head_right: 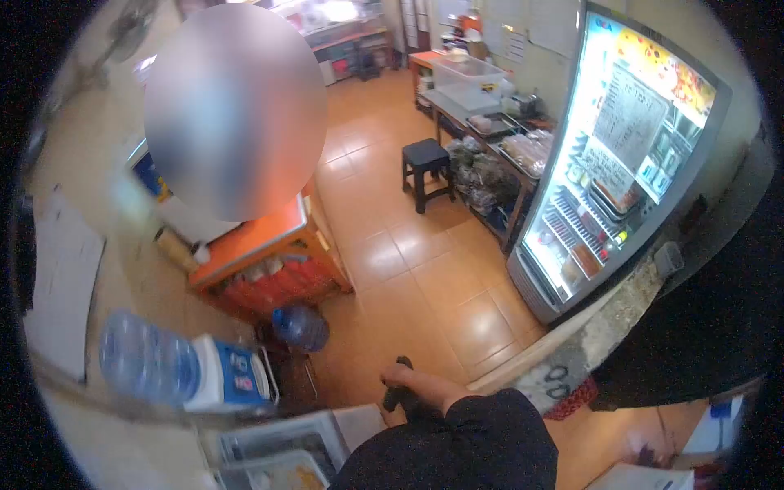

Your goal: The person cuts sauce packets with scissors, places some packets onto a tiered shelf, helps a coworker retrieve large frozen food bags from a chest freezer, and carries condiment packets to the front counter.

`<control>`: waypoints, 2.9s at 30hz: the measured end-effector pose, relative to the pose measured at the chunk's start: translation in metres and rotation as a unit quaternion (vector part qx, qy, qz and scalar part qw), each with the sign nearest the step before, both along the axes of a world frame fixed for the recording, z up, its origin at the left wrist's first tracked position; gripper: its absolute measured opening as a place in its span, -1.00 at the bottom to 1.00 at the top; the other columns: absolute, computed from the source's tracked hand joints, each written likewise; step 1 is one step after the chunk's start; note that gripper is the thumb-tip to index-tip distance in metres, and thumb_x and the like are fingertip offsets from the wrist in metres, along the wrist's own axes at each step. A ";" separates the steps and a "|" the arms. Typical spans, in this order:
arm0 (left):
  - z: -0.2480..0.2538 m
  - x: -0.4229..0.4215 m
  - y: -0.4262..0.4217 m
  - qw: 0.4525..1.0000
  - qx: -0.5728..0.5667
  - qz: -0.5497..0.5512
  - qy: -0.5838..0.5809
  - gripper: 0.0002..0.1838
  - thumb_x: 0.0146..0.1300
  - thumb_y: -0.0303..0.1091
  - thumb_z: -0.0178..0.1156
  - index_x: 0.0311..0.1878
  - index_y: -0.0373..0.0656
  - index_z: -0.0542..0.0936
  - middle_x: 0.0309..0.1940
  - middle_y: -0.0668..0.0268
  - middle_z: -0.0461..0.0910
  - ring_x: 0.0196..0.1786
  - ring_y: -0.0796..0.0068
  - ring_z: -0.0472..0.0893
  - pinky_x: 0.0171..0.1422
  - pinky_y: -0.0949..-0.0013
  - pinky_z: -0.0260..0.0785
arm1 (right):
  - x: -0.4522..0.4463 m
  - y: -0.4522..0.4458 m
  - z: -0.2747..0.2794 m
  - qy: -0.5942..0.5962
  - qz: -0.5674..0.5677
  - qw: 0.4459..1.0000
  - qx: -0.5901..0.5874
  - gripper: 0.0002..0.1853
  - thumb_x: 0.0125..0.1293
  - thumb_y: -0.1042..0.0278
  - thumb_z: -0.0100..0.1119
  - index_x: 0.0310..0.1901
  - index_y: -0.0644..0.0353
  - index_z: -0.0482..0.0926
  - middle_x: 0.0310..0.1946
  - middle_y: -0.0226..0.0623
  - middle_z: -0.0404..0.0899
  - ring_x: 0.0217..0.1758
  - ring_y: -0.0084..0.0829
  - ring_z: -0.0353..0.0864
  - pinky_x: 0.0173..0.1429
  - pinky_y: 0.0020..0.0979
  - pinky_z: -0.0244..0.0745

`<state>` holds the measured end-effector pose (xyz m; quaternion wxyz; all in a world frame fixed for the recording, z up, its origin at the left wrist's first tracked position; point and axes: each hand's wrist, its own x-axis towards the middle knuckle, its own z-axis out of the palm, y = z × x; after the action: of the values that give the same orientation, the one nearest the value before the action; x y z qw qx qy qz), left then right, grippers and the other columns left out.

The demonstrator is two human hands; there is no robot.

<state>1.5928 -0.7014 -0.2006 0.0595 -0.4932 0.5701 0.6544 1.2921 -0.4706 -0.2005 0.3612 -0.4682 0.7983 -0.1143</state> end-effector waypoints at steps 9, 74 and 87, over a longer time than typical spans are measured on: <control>0.008 -0.246 -0.102 0.990 0.032 -0.118 -0.071 -0.57 0.44 -0.15 0.09 0.20 -0.27 0.48 -0.10 0.10 0.62 -0.10 0.25 0.64 -0.01 0.21 0.50 | -0.197 0.158 -0.106 -0.100 -0.255 0.938 0.215 -0.71 0.18 0.12 0.25 -0.17 0.08 0.78 -0.18 -0.11 0.77 -0.12 -0.10 0.77 -0.07 -0.19 0.62; 0.110 -1.506 0.126 0.745 -0.011 -0.663 -0.072 -0.66 0.45 -0.10 0.19 -0.01 -0.21 0.64 -0.36 0.27 0.64 -0.45 0.44 0.63 -0.48 0.32 0.52 | -1.127 0.593 0.123 0.367 -0.853 0.331 -0.170 -0.64 0.38 0.17 0.25 -0.01 0.34 0.60 -0.11 -0.11 0.68 0.02 -0.17 0.65 0.11 -0.26 0.51; 0.199 -1.571 0.669 0.370 -0.123 -0.818 0.423 -0.46 0.10 -0.45 0.37 0.19 -0.13 0.50 0.08 0.04 0.58 -0.05 -0.06 0.65 0.02 0.04 0.52 | -1.122 0.617 0.131 0.350 -0.893 0.263 -0.101 -0.63 0.34 0.29 0.24 0.12 0.19 0.46 0.05 -0.06 0.58 0.15 0.01 0.58 0.14 -0.09 0.52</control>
<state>0.0221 -0.0325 -0.0016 0.2558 0.5530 0.7201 0.3320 0.1701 0.1462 -0.0690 -0.3338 0.5134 0.7433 -0.2693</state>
